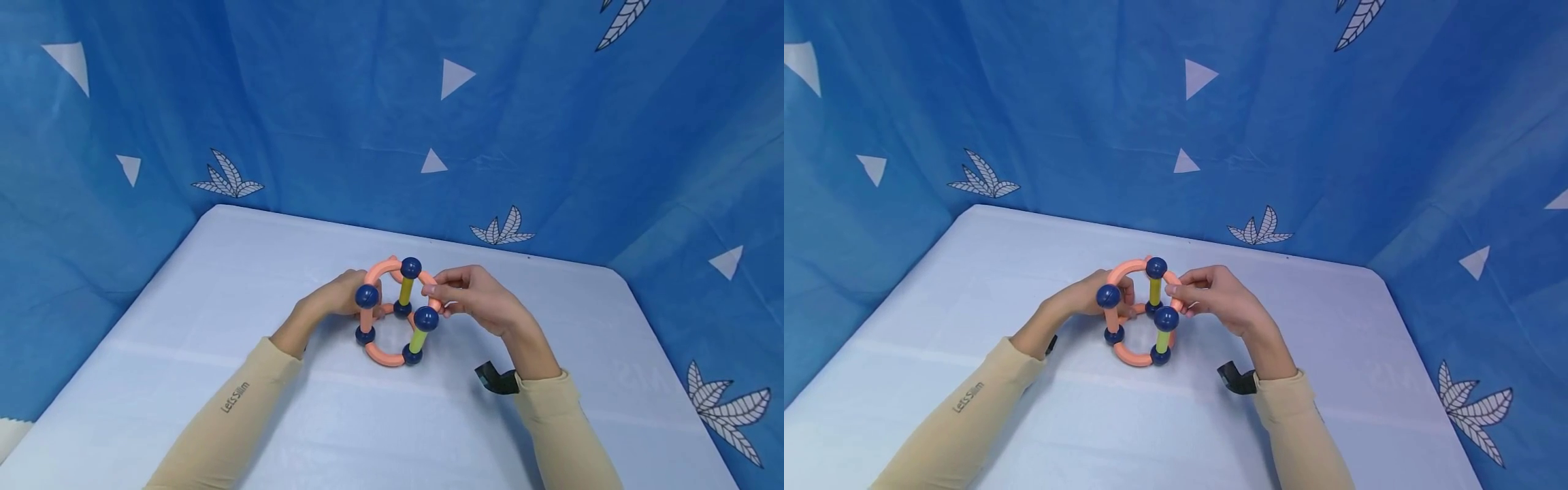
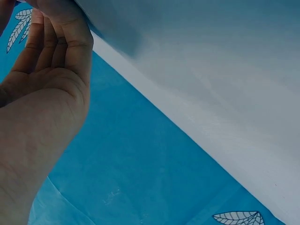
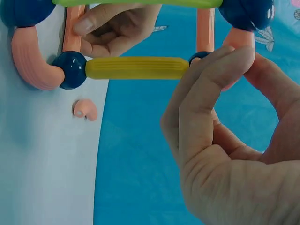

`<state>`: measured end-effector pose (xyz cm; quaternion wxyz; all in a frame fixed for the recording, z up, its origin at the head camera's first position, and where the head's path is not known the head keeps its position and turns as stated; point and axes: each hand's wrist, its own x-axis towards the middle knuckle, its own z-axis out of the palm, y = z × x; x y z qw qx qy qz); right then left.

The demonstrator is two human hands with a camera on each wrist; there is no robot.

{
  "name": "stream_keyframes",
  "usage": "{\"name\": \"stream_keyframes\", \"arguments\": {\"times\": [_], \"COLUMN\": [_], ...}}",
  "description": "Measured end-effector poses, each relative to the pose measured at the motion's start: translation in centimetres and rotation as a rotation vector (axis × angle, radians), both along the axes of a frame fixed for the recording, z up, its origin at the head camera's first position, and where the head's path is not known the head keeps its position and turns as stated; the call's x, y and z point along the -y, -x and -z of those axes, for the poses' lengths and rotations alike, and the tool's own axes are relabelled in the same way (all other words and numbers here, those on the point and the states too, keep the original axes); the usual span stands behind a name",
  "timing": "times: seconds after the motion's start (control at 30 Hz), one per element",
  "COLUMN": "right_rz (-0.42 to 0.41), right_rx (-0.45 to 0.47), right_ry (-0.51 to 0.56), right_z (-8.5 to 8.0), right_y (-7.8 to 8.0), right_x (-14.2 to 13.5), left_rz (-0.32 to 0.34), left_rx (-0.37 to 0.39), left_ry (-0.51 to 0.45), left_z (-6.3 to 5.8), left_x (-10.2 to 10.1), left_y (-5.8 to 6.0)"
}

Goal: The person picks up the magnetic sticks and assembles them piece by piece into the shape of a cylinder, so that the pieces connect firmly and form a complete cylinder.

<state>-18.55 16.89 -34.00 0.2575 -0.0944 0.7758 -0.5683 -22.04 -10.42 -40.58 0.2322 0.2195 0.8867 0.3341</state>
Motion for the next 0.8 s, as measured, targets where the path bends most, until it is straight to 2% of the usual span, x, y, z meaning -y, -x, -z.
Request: {"name": "stream_keyframes", "arguments": {"times": [0.13,0.3,0.37,0.47,0.53,0.6,0.7,0.8], "right_rz": [-0.083,-0.288,-0.366,-0.459,-0.48,-0.473,-0.423,-0.388], "right_rx": [-0.008,-0.046,-0.057,-0.101,-0.173,-0.245,-0.325,-0.363], "right_ry": [0.006,0.016,-0.054,-0.243,-0.36,-0.416,-0.432,-0.417], "right_z": [0.3,1.8,2.6,3.7,4.4,4.9,5.3,5.4], "right_y": [0.5,1.5,1.6,1.2,0.9,0.7,0.6,0.6], "right_x": [-1.0,-3.3,-3.5,-2.2,-0.9,0.2,1.2,1.6], "left_rz": [0.006,0.01,0.004,-0.021,-0.046,-0.072,-0.11,-0.131], "left_rx": [-0.023,-0.066,-0.067,-0.059,-0.056,-0.064,-0.074,-0.092], "left_ry": [0.002,0.001,-0.007,-0.013,-0.022,-0.027,-0.047,-0.054], "left_z": [0.0,0.2,0.2,0.2,0.1,0.0,0.0,-0.2], "left_x": [0.0,-0.1,-0.1,-0.1,0.0,0.1,0.2,0.3], "left_y": [-0.1,-0.3,-0.4,-0.5,-0.6,-0.6,-0.5,-0.6]}}
